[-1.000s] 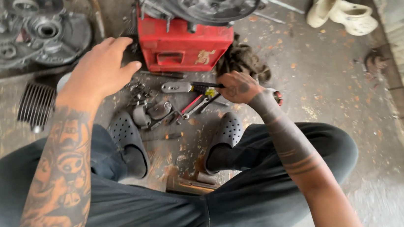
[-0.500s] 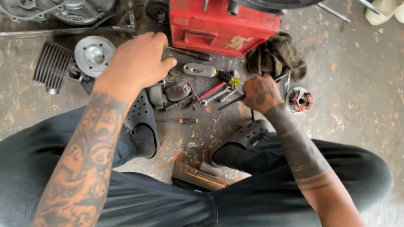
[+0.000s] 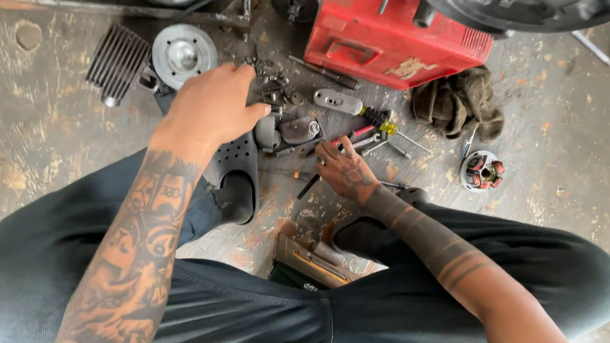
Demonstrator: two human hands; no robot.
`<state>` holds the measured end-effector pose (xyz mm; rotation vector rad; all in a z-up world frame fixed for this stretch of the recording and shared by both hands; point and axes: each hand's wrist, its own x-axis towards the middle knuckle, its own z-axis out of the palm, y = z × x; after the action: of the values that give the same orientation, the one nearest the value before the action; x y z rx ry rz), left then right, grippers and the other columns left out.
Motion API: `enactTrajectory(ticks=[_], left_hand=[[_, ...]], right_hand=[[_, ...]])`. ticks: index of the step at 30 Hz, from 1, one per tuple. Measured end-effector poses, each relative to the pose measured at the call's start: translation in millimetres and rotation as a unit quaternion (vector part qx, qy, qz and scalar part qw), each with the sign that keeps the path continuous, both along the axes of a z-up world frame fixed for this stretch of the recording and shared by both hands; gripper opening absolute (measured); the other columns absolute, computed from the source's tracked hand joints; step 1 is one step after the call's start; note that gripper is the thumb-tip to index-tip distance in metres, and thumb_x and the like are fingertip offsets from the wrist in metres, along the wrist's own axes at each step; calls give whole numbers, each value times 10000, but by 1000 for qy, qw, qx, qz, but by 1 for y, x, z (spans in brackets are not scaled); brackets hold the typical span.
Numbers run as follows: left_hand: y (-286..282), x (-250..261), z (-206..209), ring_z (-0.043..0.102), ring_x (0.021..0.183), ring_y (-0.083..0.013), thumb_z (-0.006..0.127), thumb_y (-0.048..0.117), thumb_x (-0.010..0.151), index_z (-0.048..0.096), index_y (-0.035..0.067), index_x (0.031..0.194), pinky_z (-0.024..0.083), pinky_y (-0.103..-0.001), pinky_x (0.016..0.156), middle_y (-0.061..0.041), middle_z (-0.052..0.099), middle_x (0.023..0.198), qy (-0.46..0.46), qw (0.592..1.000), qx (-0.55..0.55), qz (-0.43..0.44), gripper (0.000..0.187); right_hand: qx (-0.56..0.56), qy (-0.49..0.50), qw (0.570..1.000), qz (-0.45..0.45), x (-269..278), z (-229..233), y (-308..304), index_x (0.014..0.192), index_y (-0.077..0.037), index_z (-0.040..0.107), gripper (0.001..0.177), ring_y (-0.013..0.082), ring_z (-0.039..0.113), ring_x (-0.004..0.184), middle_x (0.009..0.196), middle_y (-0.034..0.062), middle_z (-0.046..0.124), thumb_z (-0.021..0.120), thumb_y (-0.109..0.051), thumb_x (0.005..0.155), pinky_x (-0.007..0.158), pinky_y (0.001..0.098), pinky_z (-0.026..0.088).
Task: The person sits on the workshop floor in front of a motorcycle engine resting on a red stand. They use a T-handle wrench to loosen bolts on the engine cover, set the wrench down, handle small engine parts and fasteners from the floor, then lift and reposition the engine crankcase with both hands.
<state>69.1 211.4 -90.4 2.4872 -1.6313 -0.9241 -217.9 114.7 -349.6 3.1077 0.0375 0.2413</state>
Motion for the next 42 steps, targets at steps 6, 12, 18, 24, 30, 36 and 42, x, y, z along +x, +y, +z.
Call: enactTrajectory(ticks=[6, 12, 18, 24, 30, 36, 42], left_hand=[[-1, 9, -23, 645, 1167, -461, 663, 437, 930, 576, -19, 1414, 496, -651, 930, -289, 628, 1318, -34, 999, -7, 1, 671], [-14, 3, -29, 666, 1113, -466, 656, 377, 931, 559, -22, 1408, 507, -668, 908, -280, 636, 1289, -16, 999, -39, -27, 629], [-5, 8, -65, 668, 1106, -450, 650, 375, 925, 561, 5, 1416, 460, -688, 943, -253, 645, 1286, -24, 1000, -15, -13, 621], [-5, 21, -89, 674, 1073, -467, 671, 336, 919, 578, -3, 1383, 481, -696, 901, -254, 656, 1241, -33, 999, -5, 5, 582], [-2, 24, -134, 698, 876, -384, 749, 328, 857, 673, 45, 1097, 536, -531, 743, -160, 702, 995, -140, 989, -36, -41, 379], [-14, 6, -143, 721, 846, -347, 723, 333, 889, 676, 57, 1089, 561, -486, 726, -133, 714, 987, -139, 986, -5, -89, 344], [-22, 5, -162, 690, 1080, -426, 679, 337, 908, 649, 43, 1330, 540, -646, 847, -208, 697, 1226, -97, 989, 49, -98, 515]], right_hand=[[14, 50, 998, 29, -20, -29, -5, 896, -183, 598, 63, 260, 540, 1096, 1115, 76, 557, 619, -239, 876, 1151, 583, 243], [19, 83, 993, 79, -64, -119, -10, 756, -114, 428, 198, 280, 401, 908, 933, 49, 401, 579, -235, 798, 1104, 597, 255], [41, 101, 991, 77, -72, -131, 7, 733, -95, 510, 219, 325, 473, 897, 850, 120, 474, 549, -282, 840, 1094, 629, 277], [44, 190, 980, 39, -73, -147, 9, 803, -129, 533, 165, 331, 465, 987, 927, 102, 494, 525, -285, 856, 1173, 761, 154], [14, 239, 970, 28, -66, -152, 4, 879, -157, 702, 179, 329, 549, 1086, 1036, 109, 655, 553, -256, 887, 1153, 763, 221], [12, 158, 987, -1, -93, -218, 7, 903, -152, 618, 159, 306, 536, 1127, 1106, 75, 636, 578, -305, 900, 1153, 686, 275], [38, 237, 971, 0, -93, -218, 11, 966, -190, 703, 214, 334, 480, 1273, 1184, 46, 651, 560, -332, 891, 1159, 755, 181]])
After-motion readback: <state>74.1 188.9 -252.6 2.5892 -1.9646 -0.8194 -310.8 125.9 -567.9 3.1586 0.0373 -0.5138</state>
